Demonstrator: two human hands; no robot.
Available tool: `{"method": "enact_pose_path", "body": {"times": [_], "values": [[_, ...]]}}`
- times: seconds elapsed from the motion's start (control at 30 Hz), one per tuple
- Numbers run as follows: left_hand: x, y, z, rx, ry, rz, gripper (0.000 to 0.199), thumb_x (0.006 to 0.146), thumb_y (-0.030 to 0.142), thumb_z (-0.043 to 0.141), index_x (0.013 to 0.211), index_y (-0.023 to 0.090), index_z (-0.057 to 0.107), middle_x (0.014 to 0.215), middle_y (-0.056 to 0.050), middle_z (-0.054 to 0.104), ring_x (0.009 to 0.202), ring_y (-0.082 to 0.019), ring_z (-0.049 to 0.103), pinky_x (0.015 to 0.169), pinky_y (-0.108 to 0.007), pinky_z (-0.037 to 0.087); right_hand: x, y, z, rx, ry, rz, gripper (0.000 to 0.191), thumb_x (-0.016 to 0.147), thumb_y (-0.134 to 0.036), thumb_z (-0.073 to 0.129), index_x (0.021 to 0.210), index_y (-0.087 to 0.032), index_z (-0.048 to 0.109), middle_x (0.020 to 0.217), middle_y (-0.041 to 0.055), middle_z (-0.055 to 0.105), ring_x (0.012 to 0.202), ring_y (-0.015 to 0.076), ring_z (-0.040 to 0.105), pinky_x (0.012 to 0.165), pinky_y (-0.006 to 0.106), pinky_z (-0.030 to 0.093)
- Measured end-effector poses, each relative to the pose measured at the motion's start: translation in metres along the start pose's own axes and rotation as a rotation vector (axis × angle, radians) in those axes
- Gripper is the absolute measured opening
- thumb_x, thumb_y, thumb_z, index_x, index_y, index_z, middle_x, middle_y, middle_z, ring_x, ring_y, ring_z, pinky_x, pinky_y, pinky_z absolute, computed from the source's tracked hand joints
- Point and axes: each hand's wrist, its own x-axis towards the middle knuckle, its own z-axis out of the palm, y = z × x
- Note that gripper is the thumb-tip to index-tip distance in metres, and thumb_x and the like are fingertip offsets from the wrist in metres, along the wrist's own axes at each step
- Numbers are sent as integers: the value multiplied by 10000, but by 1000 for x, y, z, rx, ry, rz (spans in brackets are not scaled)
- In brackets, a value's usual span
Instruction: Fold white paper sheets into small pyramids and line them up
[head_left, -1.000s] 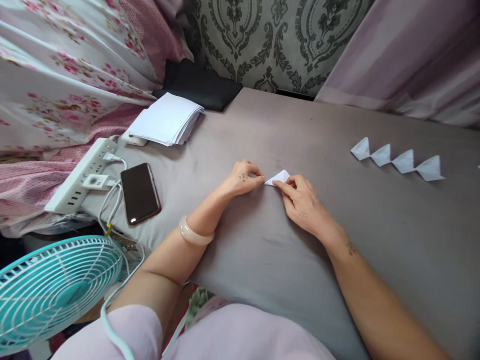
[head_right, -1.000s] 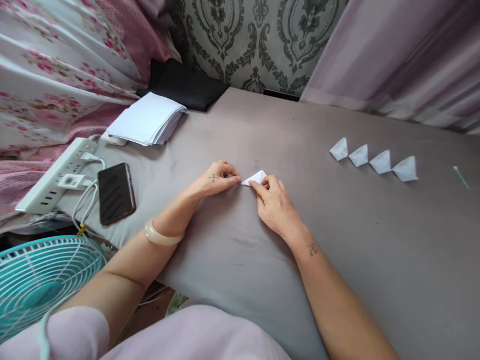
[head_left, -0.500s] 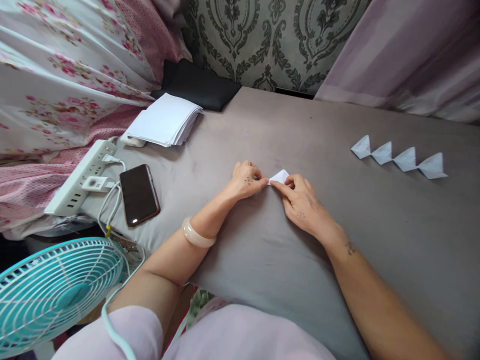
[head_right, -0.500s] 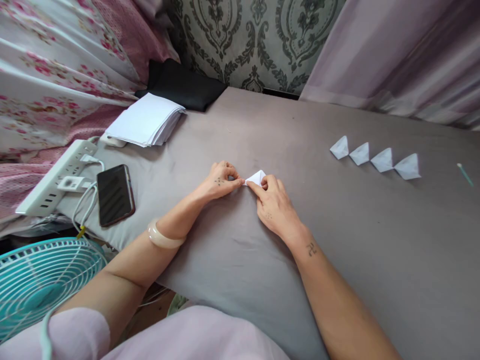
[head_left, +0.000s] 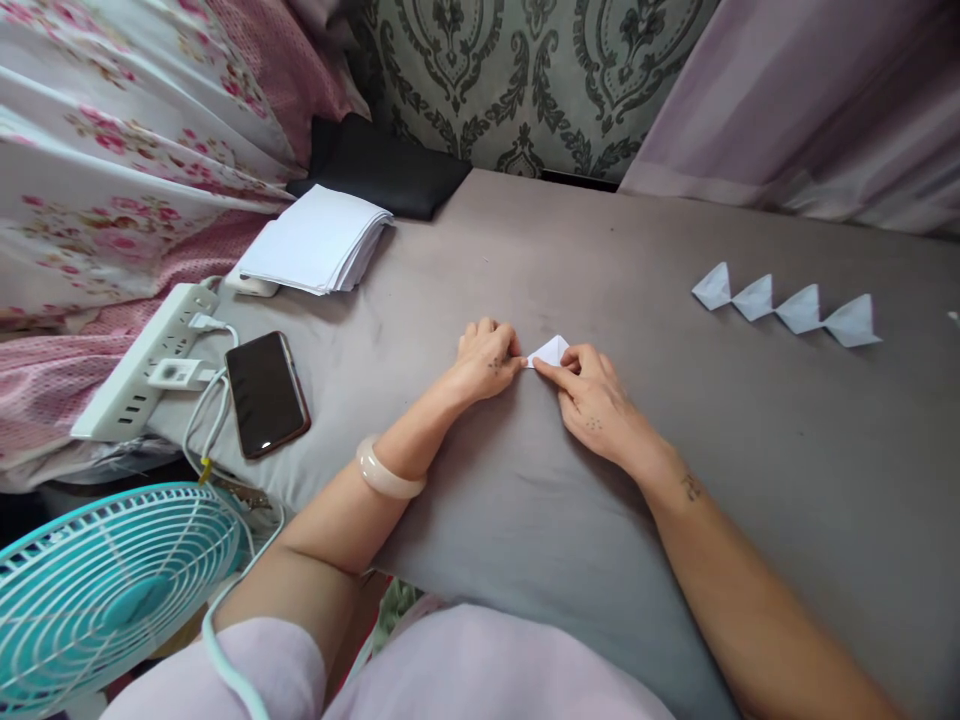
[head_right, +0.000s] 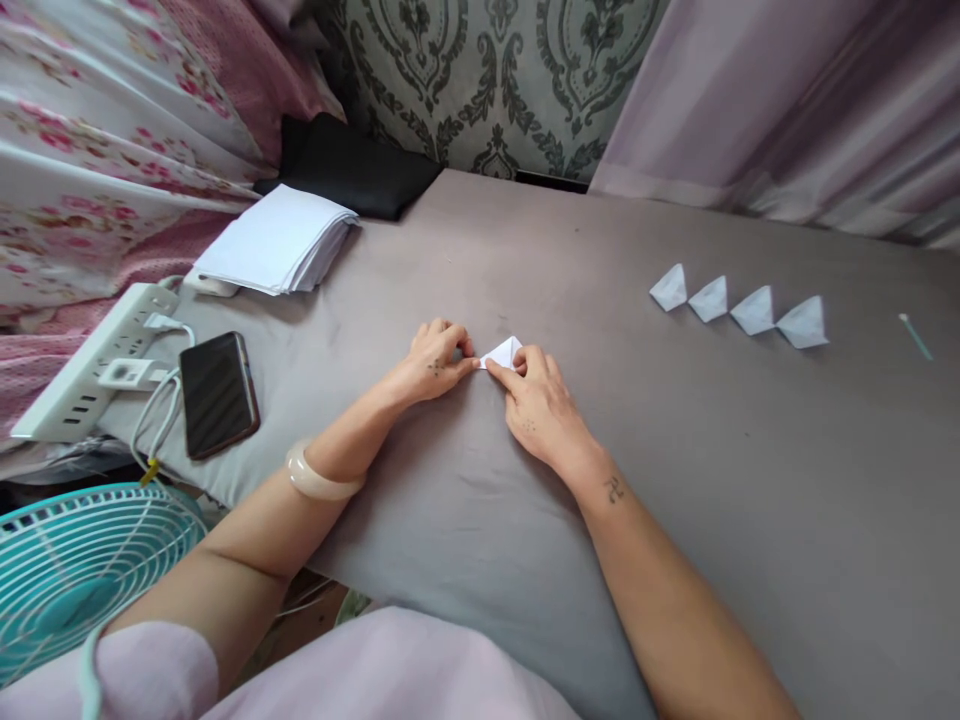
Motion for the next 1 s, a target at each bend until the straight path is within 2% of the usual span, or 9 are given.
{"method": "enact_pose_path", "body": {"times": [0.07,0.23,0.4,0.5,0.57,0.7,0.8,0.9,1.0], "values": [[-1,0,1,-17,12,65,188,863,277,535,1026,207,595,1091,-91,523,1039,-258,457,926,-419,367,4,6,-4,161,-1,57,455,846,-103,409,1196,-226,674,1105,111,562,1015,217,553,972,439,447],[-4,-1,6,52,24,370,380,884,102,371,1178,220,580,1178,-90,548,1013,-223,467,909,-380,379,12,13,-14,697,64,399,362,890,-195,422,1162,-188,660,1042,86,681,922,163,647,896,384,523],[-4,1,11,210,4,568,414,868,32,325,1162,145,593,1151,-122,572,993,-220,474,901,-353,402,14,17,-12,860,241,480,241,838,-227,524,993,-155,693,932,91,719,815,168,678,815,386,567],[-8,8,11,303,7,617,365,899,54,321,1134,117,592,1159,-142,556,1000,-222,485,917,-351,411,13,21,-11,714,416,423,231,832,-215,497,943,-169,694,917,76,718,801,174,677,796,388,570],[-10,13,12,353,-5,634,326,921,85,321,1090,99,600,1124,-149,559,992,-226,494,916,-349,424,10,20,-10,500,446,287,257,837,-173,459,932,-181,697,939,73,711,847,184,668,836,391,549],[-15,19,12,420,-32,621,304,910,80,337,1074,82,593,1074,-151,569,1004,-236,508,912,-354,454,1,6,-5,119,254,32,394,841,-70,370,1083,-170,665,1076,110,664,1022,223,598,932,396,485],[-20,23,12,432,-42,576,336,882,54,359,1147,82,563,1147,-152,568,1062,-236,514,912,-340,476,-5,-6,1,-97,128,28,424,868,-73,331,1177,-124,617,1146,161,608,1055,268,534,911,417,478],[-26,28,14,452,-66,517,416,887,71,373,1290,63,476,1264,-166,548,1117,-242,527,914,-332,495,-9,-15,4,-212,100,42,428,890,-100,330,1246,-99,567,1174,179,578,1047,280,505,917,422,466],[-29,32,16,476,-71,493,454,897,84,376,1345,26,428,1352,-196,509,1209,-255,507,983,-333,473,-11,-19,3,-252,93,36,459,894,-121,342,1321,-131,508,1188,174,564,1037,286,492,877,425,473]]}}
